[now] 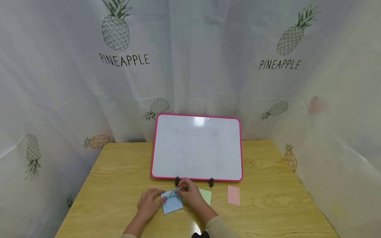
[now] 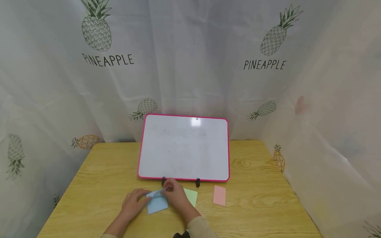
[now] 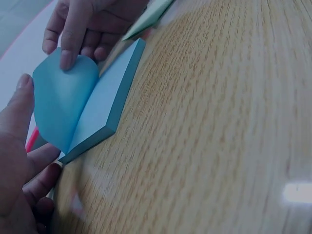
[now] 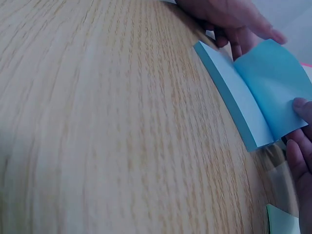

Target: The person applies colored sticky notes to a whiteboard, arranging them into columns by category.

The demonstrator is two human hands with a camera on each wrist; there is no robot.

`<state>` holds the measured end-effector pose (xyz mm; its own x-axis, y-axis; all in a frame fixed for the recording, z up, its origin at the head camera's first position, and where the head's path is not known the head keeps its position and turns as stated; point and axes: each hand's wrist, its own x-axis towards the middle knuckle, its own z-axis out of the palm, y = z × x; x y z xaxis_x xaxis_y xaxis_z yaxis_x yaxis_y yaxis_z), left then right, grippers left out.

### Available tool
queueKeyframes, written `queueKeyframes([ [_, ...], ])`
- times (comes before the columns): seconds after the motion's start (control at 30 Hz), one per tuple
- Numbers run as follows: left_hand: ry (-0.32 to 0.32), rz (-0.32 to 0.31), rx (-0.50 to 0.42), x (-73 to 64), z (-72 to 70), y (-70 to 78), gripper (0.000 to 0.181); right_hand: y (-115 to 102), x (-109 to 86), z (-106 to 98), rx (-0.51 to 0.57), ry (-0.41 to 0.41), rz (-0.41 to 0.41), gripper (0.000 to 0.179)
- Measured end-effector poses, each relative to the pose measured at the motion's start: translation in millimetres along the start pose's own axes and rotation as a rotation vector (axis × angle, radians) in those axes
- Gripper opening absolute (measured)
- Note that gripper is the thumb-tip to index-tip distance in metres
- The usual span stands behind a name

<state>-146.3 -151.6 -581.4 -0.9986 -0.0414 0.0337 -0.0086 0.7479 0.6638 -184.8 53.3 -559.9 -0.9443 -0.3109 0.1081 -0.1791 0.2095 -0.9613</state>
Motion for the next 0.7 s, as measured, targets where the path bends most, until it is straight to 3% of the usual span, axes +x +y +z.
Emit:
queueKeyframes([
  [0.27, -0.024, 0.0, 0.03, -0.1, -0.8, -4.3, 0.065, -21.9, 0.6, -0.5, 0.04, -0.002, 0.037, 0.016],
  [0.5, -0.024, 0.008, 0.046, -0.7, 0.0, -7.2, 0.07, 14.0, 18.1, 6.2, 0.01, 0.008, 0.096, 0.011],
  [0.7, -0.034, 0.005, 0.043, -0.7, -1.6, -6.8, 0.07, 9.1, 20.6, 5.9, 0.012, 0.019, 0.15, 0.011],
])
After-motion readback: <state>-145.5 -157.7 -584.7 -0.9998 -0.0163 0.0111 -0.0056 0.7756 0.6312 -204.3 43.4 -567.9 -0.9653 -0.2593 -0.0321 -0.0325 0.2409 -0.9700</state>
